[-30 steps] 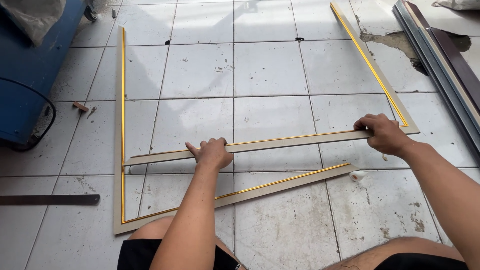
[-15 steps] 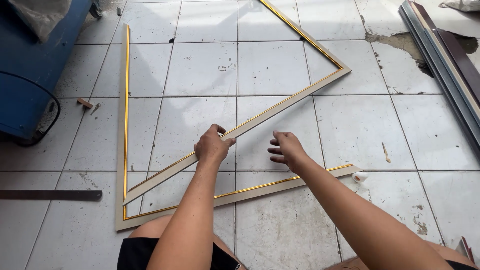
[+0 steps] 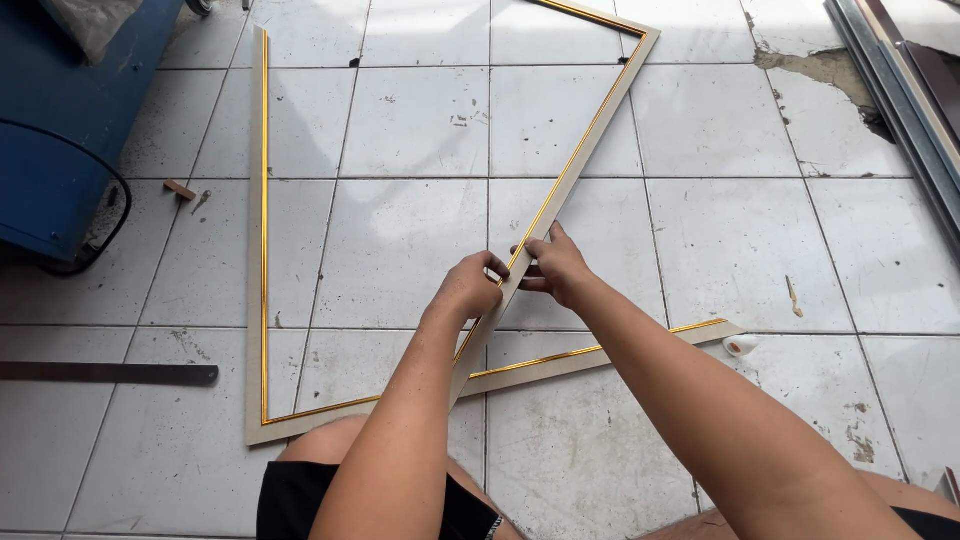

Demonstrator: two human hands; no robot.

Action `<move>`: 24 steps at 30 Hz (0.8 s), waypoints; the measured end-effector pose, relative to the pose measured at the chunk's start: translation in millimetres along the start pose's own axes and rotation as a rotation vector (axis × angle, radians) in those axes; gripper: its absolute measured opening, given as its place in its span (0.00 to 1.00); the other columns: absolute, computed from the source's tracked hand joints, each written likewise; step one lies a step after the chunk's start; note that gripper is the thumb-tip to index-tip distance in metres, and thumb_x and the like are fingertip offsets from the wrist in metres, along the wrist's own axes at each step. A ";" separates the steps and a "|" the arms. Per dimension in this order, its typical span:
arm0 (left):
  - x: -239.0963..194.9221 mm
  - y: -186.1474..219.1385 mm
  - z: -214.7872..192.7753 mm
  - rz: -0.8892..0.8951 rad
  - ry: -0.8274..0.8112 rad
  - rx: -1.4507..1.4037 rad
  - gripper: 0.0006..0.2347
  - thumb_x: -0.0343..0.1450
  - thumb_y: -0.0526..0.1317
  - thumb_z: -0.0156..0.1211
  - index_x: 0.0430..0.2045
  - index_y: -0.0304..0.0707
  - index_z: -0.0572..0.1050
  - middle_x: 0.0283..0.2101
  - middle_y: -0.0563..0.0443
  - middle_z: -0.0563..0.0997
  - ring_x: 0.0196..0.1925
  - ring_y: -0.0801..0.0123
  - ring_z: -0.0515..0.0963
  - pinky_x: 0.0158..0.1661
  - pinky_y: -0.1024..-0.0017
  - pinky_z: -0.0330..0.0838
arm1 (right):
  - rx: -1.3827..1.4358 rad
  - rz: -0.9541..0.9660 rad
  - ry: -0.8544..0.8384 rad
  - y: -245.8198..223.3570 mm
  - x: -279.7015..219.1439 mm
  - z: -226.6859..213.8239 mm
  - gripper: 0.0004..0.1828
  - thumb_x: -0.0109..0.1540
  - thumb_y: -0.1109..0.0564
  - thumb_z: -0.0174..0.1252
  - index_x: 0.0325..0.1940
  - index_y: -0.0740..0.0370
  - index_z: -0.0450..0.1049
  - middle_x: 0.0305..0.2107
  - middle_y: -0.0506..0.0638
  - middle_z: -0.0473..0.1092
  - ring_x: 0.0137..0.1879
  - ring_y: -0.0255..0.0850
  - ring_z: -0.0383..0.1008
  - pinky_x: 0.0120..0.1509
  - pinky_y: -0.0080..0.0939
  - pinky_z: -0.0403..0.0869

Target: Assembling a picture frame by applying glue to the mitered corners and joining the segments together on the floor.

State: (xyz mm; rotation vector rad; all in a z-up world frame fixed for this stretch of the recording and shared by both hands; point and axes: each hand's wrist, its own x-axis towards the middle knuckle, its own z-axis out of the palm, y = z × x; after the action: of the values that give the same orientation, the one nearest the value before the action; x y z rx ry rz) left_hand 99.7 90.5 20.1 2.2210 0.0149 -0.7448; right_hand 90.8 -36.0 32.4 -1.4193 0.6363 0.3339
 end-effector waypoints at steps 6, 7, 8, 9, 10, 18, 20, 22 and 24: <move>-22.4 33.5 7.4 0.085 -0.174 -0.656 0.23 0.59 0.28 0.45 0.51 0.39 0.65 0.50 0.42 0.71 0.52 0.56 0.70 0.53 0.64 0.63 | 0.126 0.056 -0.064 -3.3 -58.2 -8.0 0.35 0.61 0.45 0.37 0.67 0.58 0.33 0.62 0.61 0.42 0.62 0.59 0.53 0.58 0.62 0.61; -33.2 40.4 8.0 0.089 -0.184 -0.656 0.23 0.59 0.28 0.45 0.51 0.39 0.65 0.50 0.42 0.71 0.52 0.56 0.70 0.53 0.64 0.63 | 0.128 0.055 -0.053 6.6 -76.6 -12.5 0.35 0.61 0.45 0.37 0.67 0.58 0.33 0.62 0.61 0.42 0.62 0.59 0.53 0.58 0.62 0.61; -42.8 47.6 6.6 0.104 -0.233 -0.669 0.25 0.59 0.28 0.42 0.54 0.37 0.58 0.55 0.42 0.65 0.57 0.53 0.64 0.56 0.61 0.56 | 0.074 0.154 -0.122 15.1 -93.5 -15.5 0.37 0.60 0.45 0.40 0.67 0.57 0.35 0.58 0.60 0.48 0.55 0.56 0.60 0.52 0.58 0.66; -52.8 54.5 5.3 0.119 -0.282 -0.682 0.28 0.59 0.28 0.39 0.58 0.35 0.52 0.60 0.42 0.59 0.61 0.49 0.58 0.60 0.57 0.49 | 0.021 0.253 -0.192 24.1 -110.6 -18.3 0.38 0.58 0.45 0.44 0.67 0.56 0.36 0.53 0.58 0.54 0.49 0.52 0.67 0.46 0.53 0.71; -51.9 50.7 14.1 0.119 -0.288 -0.681 0.28 0.59 0.28 0.39 0.58 0.35 0.52 0.60 0.42 0.59 0.61 0.49 0.58 0.60 0.57 0.49 | 0.024 0.255 -0.187 29.2 -116.4 -27.1 0.38 0.58 0.45 0.44 0.67 0.56 0.36 0.53 0.58 0.54 0.49 0.52 0.67 0.46 0.53 0.71; -54.8 16.1 89.3 0.570 -0.269 0.767 0.22 0.59 0.42 0.53 0.49 0.44 0.64 0.49 0.49 0.68 0.51 0.58 0.69 0.49 0.54 0.64 | -0.411 -0.017 0.241 54.9 -118.0 -119.6 0.27 0.61 0.53 0.42 0.62 0.64 0.49 0.31 0.60 0.70 0.27 0.42 0.66 0.24 0.36 0.68; -52.2 12.9 101.8 0.613 -0.237 0.829 0.21 0.60 0.37 0.51 0.49 0.44 0.65 0.48 0.49 0.69 0.50 0.58 0.69 0.48 0.56 0.64 | -0.431 -0.053 0.272 56.6 -115.6 -125.3 0.27 0.61 0.51 0.43 0.62 0.63 0.51 0.30 0.59 0.70 0.26 0.41 0.67 0.24 0.36 0.69; -51.7 17.2 100.8 0.654 -0.194 0.892 0.20 0.61 0.31 0.49 0.49 0.44 0.66 0.46 0.48 0.70 0.49 0.58 0.70 0.47 0.58 0.65 | -0.452 -0.097 0.299 54.0 -112.0 -126.5 0.28 0.61 0.50 0.45 0.62 0.63 0.52 0.29 0.59 0.71 0.25 0.40 0.67 0.23 0.35 0.70; -59.0 24.0 90.5 0.590 -0.199 0.943 0.21 0.61 0.29 0.48 0.49 0.47 0.66 0.48 0.51 0.70 0.50 0.59 0.68 0.48 0.57 0.63 | -0.554 -0.118 0.302 53.2 -112.0 -123.2 0.28 0.60 0.50 0.46 0.61 0.64 0.54 0.27 0.58 0.71 0.24 0.40 0.68 0.22 0.35 0.69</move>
State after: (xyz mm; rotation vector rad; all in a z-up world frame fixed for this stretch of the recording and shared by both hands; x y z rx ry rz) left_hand 10.6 24.8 19.2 2.7459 -1.2616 -0.6927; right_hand -54.2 -131.6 52.7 -2.0553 0.7326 0.2094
